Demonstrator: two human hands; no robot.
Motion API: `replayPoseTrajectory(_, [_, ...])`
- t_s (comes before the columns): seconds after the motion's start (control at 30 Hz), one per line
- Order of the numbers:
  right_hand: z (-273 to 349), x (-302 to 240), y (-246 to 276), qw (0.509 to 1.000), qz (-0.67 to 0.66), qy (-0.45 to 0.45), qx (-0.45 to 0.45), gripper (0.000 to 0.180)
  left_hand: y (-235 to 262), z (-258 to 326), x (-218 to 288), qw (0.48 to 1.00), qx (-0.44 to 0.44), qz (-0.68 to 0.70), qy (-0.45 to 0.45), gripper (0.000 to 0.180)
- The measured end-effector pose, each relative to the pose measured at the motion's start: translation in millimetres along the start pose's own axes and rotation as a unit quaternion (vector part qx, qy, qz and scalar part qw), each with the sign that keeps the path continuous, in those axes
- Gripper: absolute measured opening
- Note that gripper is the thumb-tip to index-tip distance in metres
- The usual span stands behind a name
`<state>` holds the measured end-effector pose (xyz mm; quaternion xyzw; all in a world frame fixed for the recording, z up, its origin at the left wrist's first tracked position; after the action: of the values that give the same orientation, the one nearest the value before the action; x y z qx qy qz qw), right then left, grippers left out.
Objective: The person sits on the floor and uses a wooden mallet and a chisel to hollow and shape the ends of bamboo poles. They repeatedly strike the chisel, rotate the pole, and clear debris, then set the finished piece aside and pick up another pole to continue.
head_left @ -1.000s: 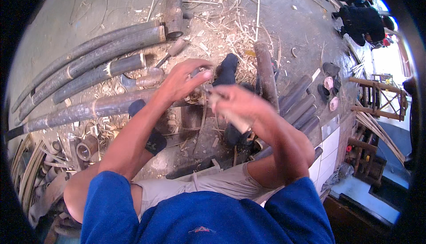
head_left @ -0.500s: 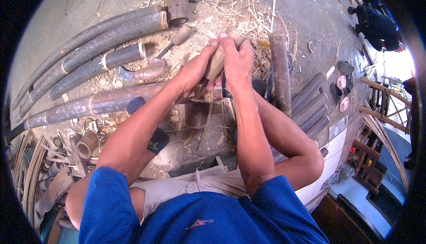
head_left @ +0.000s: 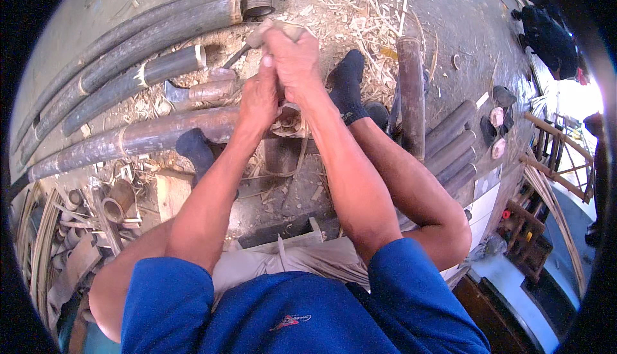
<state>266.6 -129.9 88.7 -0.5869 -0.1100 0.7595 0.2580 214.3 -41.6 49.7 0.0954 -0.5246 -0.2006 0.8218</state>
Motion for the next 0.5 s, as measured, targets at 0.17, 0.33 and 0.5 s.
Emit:
replayPoseTrajectory(0.17, [16, 8, -23, 0.985, 0.096, -0.079, -0.123, 0.015, -1, 32, -16, 0.975, 0.077, 0.206, 0.029, 0.057])
replayPoseTrajectory(0.33, [40, 27, -39, 0.914, 0.290, -0.078, -0.272, 0.031, -37, 65, -80, 0.953, 0.284, 0.089, -0.062, 0.047])
replayPoseTrajectory(0.5, [77, 36, -55, 0.799, 0.408, -0.007, -0.442, 0.042, -71, 80, -108, 0.909, 0.352, -0.205, 0.082, 0.038])
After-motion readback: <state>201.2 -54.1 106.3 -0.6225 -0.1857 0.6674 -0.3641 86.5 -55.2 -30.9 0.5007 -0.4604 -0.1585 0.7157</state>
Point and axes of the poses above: each hand's wrist, its own z-axis away from the middle knuckle, its own y-axis out of the back of the hand, x = y × z, the point moved 1 cm from there along -z, towards the middle knuckle, and after that the axes turned 14 degrees about -z, right-handed, at the moved point
